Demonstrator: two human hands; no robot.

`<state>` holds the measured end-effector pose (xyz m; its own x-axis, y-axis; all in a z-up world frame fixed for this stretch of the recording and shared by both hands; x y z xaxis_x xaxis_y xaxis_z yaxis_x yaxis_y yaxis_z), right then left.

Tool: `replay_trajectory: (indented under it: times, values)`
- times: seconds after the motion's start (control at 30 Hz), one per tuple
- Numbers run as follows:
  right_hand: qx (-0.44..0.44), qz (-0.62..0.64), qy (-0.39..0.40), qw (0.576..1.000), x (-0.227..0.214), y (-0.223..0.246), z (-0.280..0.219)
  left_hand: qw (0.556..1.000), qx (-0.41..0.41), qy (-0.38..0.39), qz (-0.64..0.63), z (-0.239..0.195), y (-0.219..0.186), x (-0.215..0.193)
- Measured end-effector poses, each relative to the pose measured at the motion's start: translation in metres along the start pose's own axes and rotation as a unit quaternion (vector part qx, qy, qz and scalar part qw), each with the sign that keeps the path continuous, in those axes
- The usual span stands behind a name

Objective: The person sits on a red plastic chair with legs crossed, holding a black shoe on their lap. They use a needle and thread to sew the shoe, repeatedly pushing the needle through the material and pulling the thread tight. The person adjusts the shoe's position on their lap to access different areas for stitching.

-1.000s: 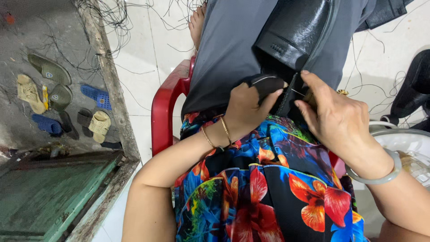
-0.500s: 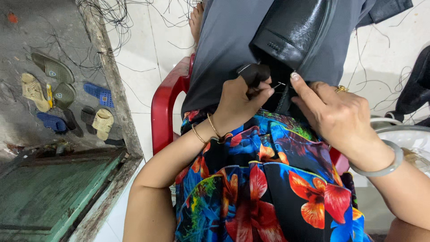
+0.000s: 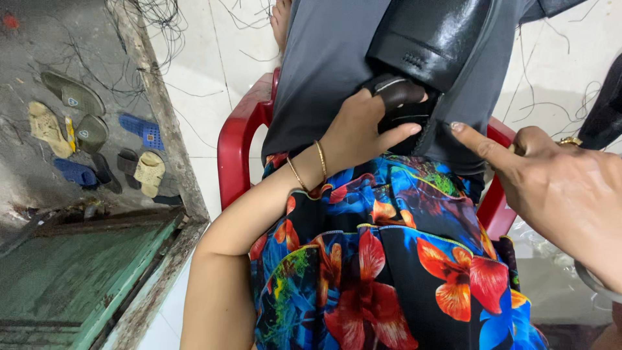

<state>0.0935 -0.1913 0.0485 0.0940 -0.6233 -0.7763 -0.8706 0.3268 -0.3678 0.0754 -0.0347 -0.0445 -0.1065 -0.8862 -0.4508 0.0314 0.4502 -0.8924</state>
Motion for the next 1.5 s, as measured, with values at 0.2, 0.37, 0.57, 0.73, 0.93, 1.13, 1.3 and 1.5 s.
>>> replay_trajectory:
  times: [0.2, 0.37, 0.57, 0.73, 0.93, 1.13, 1.3, 1.5]
  values:
    - [0.061, 0.115, -0.007, 0.991, 0.007, -0.002, 0.012, 0.993, -0.020, -0.039, -0.109, 0.009, 0.001, -0.004]
    - [0.161, 0.474, 0.064, 0.864, 0.036, -0.009, 0.006, 0.991, 0.011, -0.130, -0.024, 0.017, -0.001, 0.001]
    - [0.262, 0.691, -0.166, 0.653, 0.054, 0.010, 0.021, 0.993, 0.015, -0.093, -0.074, 0.016, -0.003, -0.008]
    - [0.312, 0.793, -0.174, 0.493, 0.055, 0.027, 0.039, 0.996, 0.020, -0.086, -0.003, 0.010, -0.001, 0.007]
    - [0.301, 0.853, -0.262, 0.336, 0.056, 0.029, 0.049, 0.988, -0.010, -0.144, 0.055, 0.021, -0.006, 0.001]
    - [0.334, 0.836, -0.225, 0.372, 0.059, 0.036, 0.045, 0.989, 0.063, -0.131, -0.009, 0.014, 0.000, -0.007]
    - [0.306, 0.899, -0.206, 0.236, 0.069, 0.043, 0.050, 0.992, 0.036, -0.103, -0.064, -0.003, -0.006, -0.023]
    - [0.254, 0.961, -0.106, 0.016, 0.075, 0.055, 0.063, 0.970, 0.052, -0.009, 0.238, -0.026, 0.016, -0.014]
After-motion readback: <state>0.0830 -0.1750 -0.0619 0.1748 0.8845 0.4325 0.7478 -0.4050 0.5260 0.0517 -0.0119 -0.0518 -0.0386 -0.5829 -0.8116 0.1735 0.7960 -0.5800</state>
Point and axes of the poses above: each hand's wrist, its own z-axis towards the middle knuckle, its own x-axis out of the palm, y = z × x, the point moved 8 cm from there along z, towards the middle knuckle, and after that the axes turned 9 degrees about -y, right-handed, at the moved point
